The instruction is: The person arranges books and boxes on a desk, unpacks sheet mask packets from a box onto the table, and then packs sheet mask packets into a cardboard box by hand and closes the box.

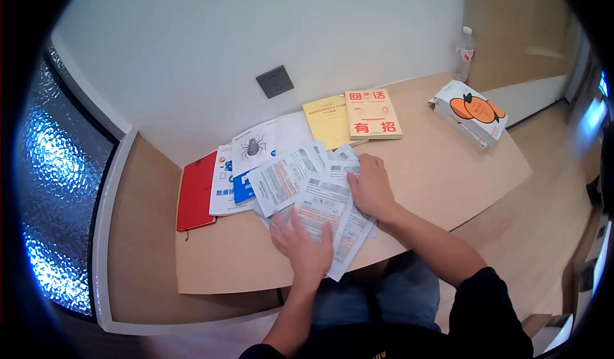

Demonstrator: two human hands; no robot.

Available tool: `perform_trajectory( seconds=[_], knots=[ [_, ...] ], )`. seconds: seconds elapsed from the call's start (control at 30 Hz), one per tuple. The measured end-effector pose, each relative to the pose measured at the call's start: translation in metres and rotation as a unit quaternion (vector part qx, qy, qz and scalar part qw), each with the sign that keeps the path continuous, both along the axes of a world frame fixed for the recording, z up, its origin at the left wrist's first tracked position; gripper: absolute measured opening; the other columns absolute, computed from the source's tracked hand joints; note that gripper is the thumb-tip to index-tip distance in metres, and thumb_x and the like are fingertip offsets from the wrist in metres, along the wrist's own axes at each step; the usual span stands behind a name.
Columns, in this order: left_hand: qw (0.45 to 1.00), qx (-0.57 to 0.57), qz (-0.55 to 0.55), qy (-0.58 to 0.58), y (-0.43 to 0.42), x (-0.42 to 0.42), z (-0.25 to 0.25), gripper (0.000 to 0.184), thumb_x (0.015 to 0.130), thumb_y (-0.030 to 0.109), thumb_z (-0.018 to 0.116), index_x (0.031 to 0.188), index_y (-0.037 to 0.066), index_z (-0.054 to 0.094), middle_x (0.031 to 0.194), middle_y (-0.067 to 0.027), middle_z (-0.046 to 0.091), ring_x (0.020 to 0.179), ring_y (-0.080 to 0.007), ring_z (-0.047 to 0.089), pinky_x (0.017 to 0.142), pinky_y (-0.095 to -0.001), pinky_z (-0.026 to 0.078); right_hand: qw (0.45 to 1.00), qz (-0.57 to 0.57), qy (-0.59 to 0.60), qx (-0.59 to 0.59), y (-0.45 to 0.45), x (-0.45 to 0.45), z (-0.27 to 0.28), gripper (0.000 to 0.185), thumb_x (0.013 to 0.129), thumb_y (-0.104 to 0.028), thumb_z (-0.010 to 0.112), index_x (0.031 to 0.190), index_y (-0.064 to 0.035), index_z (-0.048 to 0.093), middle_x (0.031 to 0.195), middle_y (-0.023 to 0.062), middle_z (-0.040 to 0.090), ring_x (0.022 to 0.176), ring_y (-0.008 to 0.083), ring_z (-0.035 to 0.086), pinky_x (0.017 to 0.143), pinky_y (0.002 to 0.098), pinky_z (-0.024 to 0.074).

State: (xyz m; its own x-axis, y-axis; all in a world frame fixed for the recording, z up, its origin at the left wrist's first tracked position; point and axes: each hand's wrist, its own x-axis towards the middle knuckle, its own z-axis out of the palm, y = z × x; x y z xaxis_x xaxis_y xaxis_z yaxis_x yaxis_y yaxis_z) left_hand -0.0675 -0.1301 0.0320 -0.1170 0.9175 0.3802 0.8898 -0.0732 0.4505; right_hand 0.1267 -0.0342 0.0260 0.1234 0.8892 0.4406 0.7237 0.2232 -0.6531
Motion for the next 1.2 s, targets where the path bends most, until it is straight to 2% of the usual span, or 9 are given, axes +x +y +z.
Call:
perform_trajectory(
  seconds=[0.17, 0.2, 0.23, 0.3, 0.6, 0.67, 0.8, 0.97, 1.2],
  knots=[
    [0.997, -0.068, -0.047, 0.014, 0.003, 0.033, 0.015, 0.085, 0.091, 0.047, 0.07, 0.152, -0.003, 0.039, 0.162, -0.033, 0.016, 0.146, -0.0621, 0.01, 0.117, -0.073, 0.01, 0.968, 0.003, 0.228, -0.108, 0.002, 0.024, 0.016, 0.031, 0.1, -0.018, 0.064, 0.122, 0.0041, 0.059, 0.111, 0.0213, 0.066, 0.113, 0.0365, 0.059, 0.095, 0.044, 0.0505],
    [0.996, -0.067, -0.066, 0.01, 0.001, 0.032, 0.017, 0.085, 0.091, 0.048, 0.07, 0.153, -0.002, 0.039, 0.162, -0.0328, 0.016, 0.146, -0.0619, 0.009, 0.117, -0.0732, 0.01, 0.94, 0.009, 0.301, -0.159, 0.001, 0.033, 0.023, 0.031, 0.101, -0.018, 0.064, 0.121, 0.0039, 0.059, 0.108, 0.0202, 0.067, 0.112, 0.0338, 0.06, 0.093, 0.0419, 0.0517],
    [0.995, -0.063, -0.073, 0.023, -0.002, 0.028, 0.018, 0.086, 0.091, 0.049, 0.07, 0.153, -0.002, 0.039, 0.162, -0.0327, 0.016, 0.147, -0.0619, 0.008, 0.116, -0.0736, 0.011, 0.824, 0.087, 0.538, -0.156, 0.006, 0.037, 0.012, 0.034, 0.103, -0.022, 0.064, 0.126, 0.0018, 0.057, 0.114, 0.015, 0.065, 0.108, 0.0245, 0.061, 0.09, 0.0363, 0.053],
    [0.994, -0.058, -0.085, 0.045, -0.011, 0.018, 0.019, 0.086, 0.091, 0.05, 0.07, 0.154, -0.001, 0.039, 0.162, -0.0324, 0.016, 0.148, -0.0619, 0.006, 0.116, -0.0745, 0.012, 0.797, 0.105, 0.566, -0.185, -0.003, 0.042, 0.02, 0.035, 0.104, -0.022, 0.064, 0.129, 0.0011, 0.055, 0.119, 0.0132, 0.062, 0.104, 0.0203, 0.061, 0.089, 0.0349, 0.0531],
    [0.994, -0.047, -0.099, -0.003, -0.01, 0.049, 0.017, 0.084, 0.093, 0.039, 0.071, 0.153, -0.008, 0.034, 0.161, -0.0356, 0.021, 0.152, -0.0553, 0.011, 0.119, -0.0672, 0.022, 0.869, 0.262, 0.361, -0.214, 0.006, 0.042, 0.009, 0.093, 0.079, -0.012, 0.087, 0.156, -0.0008, 0.036, 0.145, 0.0178, 0.055, 0.131, 0.0259, 0.055, 0.113, 0.0378, 0.0439],
    [0.994, -0.004, -0.111, 0.008, -0.009, 0.049, 0.01, 0.083, 0.095, 0.035, 0.069, 0.154, -0.009, 0.03, 0.16, -0.0369, 0.024, 0.15, -0.0575, 0.016, 0.12, -0.0654, 0.022, 0.876, 0.241, 0.371, -0.192, 0.006, 0.041, 0.005, 0.091, 0.077, -0.013, 0.088, 0.153, 0.0033, 0.041, 0.143, 0.0197, 0.059, 0.13, 0.0267, 0.057, 0.111, 0.0378, 0.0455],
    [0.992, -0.068, -0.101, -0.043, -0.006, 0.073, 0.022, 0.084, 0.095, 0.032, 0.068, 0.156, -0.007, 0.025, 0.164, -0.0328, 0.019, 0.154, -0.0534, 0.011, 0.116, -0.0716, 0.023, 0.754, 0.349, 0.46, -0.312, 0.021, 0.052, -0.003, 0.07, 0.084, -0.014, 0.081, 0.147, 0.0006, 0.053, 0.138, 0.0159, 0.063, 0.129, 0.0251, 0.057, 0.112, 0.0361, 0.0432],
    [0.989, -0.038, -0.133, -0.044, -0.001, 0.069, 0.008, 0.083, 0.091, 0.028, 0.069, 0.155, -0.006, 0.028, 0.164, -0.0323, 0.018, 0.154, -0.0523, 0.011, 0.116, -0.0713, 0.023, 0.864, 0.311, 0.291, -0.269, 0.008, 0.045, 0.013, 0.054, 0.085, -0.012, 0.078, 0.135, 0.0005, 0.063, 0.125, 0.0104, 0.071, 0.114, 0.0198, 0.063, 0.103, 0.0346, 0.0485],
    [0.974, 0.059, -0.212, -0.049, 0.0, 0.032, 0.018, 0.081, 0.086, 0.024, 0.072, 0.151, -0.005, 0.033, 0.163, -0.0325, 0.019, 0.15, -0.0543, 0.015, 0.12, -0.0648, 0.018, 0.856, 0.218, 0.438, -0.163, 0.012, 0.056, 0.02, 0.048, 0.085, -0.002, 0.075, 0.132, -0.0005, 0.063, 0.119, 0.0074, 0.071, 0.107, 0.0144, 0.065, 0.093, 0.0336, 0.0543]
  ],
)
